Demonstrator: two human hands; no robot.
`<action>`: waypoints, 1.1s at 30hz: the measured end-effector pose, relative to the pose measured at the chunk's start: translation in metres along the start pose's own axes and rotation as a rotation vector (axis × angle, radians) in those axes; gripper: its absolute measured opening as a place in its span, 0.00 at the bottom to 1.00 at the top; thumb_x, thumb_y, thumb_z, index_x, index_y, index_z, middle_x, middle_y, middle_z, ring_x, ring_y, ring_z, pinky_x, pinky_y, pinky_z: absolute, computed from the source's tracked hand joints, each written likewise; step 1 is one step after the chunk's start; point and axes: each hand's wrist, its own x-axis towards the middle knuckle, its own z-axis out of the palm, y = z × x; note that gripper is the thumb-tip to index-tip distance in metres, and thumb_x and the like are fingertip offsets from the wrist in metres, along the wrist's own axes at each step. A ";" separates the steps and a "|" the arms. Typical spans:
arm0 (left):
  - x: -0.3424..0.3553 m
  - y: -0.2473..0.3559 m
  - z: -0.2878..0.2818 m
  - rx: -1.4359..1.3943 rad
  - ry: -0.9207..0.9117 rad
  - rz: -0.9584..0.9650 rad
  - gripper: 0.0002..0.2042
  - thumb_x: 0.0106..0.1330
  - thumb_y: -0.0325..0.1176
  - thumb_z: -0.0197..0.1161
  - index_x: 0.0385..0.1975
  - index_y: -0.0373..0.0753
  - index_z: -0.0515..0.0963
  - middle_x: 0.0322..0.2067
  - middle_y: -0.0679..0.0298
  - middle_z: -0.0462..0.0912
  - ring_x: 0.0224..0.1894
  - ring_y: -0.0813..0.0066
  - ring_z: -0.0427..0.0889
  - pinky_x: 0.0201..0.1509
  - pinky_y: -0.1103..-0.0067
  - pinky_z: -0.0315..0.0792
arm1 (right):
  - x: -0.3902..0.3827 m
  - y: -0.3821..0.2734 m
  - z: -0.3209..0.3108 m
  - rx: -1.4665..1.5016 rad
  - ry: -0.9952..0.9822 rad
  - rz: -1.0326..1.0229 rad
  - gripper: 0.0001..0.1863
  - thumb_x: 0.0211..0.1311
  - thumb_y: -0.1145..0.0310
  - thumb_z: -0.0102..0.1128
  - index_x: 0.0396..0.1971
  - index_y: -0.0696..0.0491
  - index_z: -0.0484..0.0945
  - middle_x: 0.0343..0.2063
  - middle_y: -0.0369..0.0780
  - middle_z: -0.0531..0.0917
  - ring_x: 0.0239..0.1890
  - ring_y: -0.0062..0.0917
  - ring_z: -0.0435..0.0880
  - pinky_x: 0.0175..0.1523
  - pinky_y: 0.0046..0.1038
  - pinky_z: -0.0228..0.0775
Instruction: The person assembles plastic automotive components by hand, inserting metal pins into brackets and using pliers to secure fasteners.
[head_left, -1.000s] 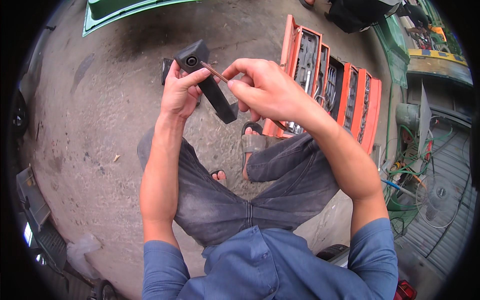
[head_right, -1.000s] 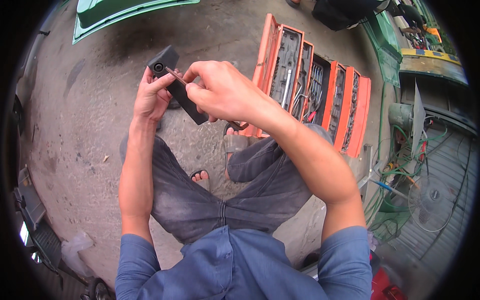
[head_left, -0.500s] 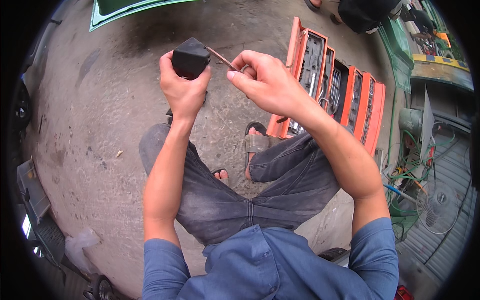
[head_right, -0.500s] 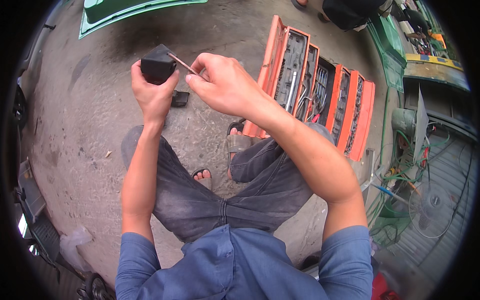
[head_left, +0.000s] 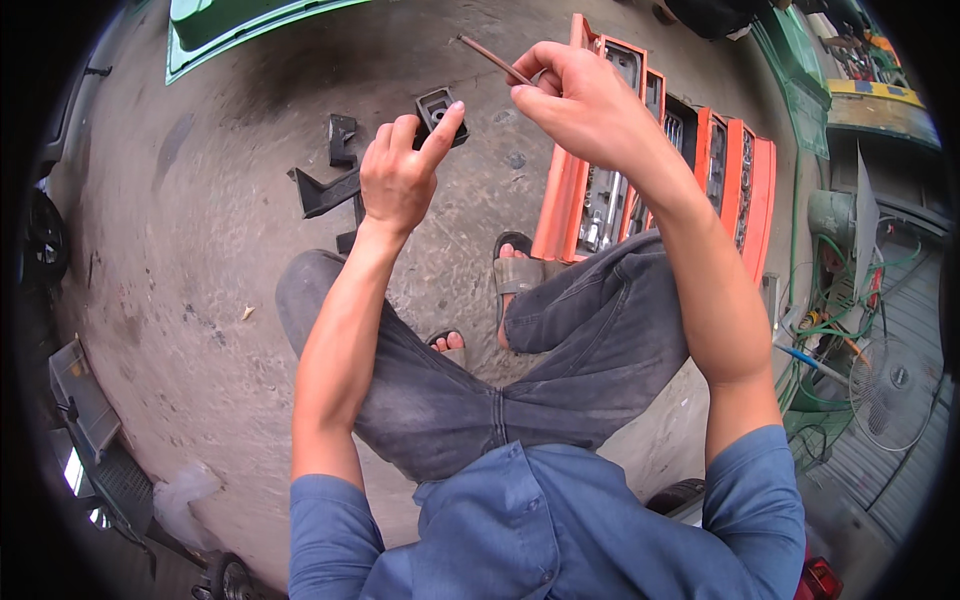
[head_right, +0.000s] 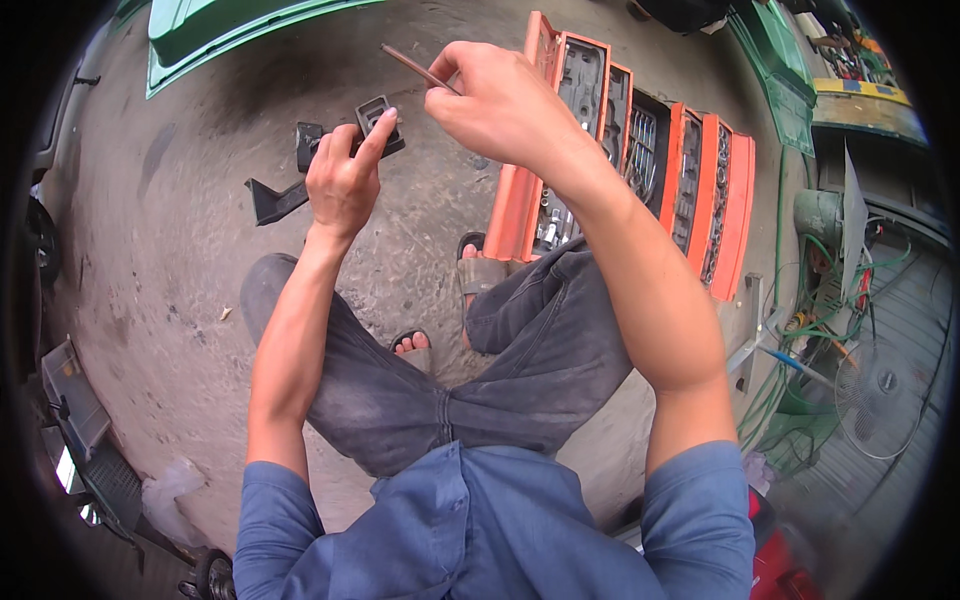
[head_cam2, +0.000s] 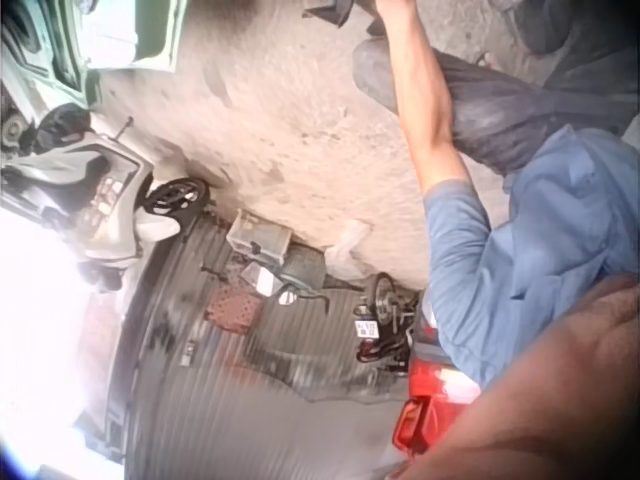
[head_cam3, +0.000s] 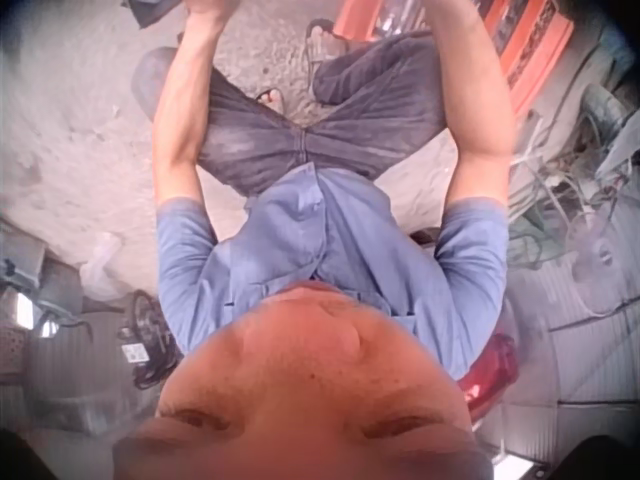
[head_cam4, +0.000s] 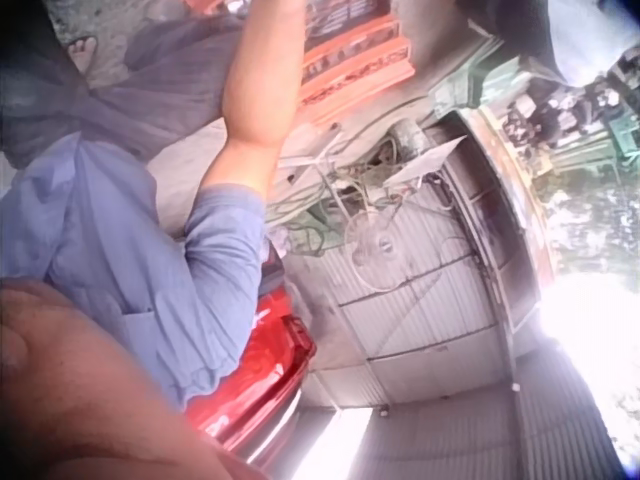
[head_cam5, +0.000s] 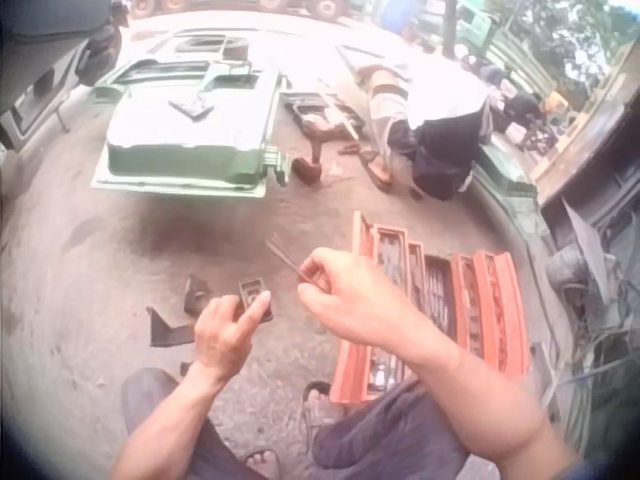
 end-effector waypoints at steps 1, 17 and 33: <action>-0.001 0.001 0.001 -0.004 -0.003 0.011 0.32 0.51 0.19 0.66 0.58 0.58 0.79 0.30 0.66 0.73 0.32 0.68 0.77 0.35 0.71 0.75 | 0.000 0.002 -0.002 -0.061 -0.055 0.008 0.18 0.56 0.66 0.55 0.41 0.64 0.82 0.27 0.50 0.85 0.32 0.35 0.87 0.40 0.34 0.78; -0.061 -0.018 0.081 -0.314 -0.619 -0.710 0.40 0.51 0.27 0.71 0.67 0.39 0.62 0.48 0.45 0.82 0.51 0.46 0.82 0.55 0.61 0.75 | 0.012 0.048 0.008 -0.309 -0.361 0.051 0.15 0.47 0.74 0.52 0.33 0.67 0.80 0.30 0.58 0.83 0.37 0.49 0.84 0.43 0.42 0.74; -0.120 -0.090 0.085 -0.043 -0.573 -1.393 0.33 0.50 0.44 0.76 0.56 0.38 0.74 0.50 0.49 0.84 0.54 0.50 0.82 0.59 0.64 0.75 | 0.003 0.025 -0.009 -0.184 -0.349 0.080 0.20 0.47 0.77 0.50 0.41 0.66 0.82 0.39 0.58 0.85 0.47 0.49 0.85 0.54 0.40 0.76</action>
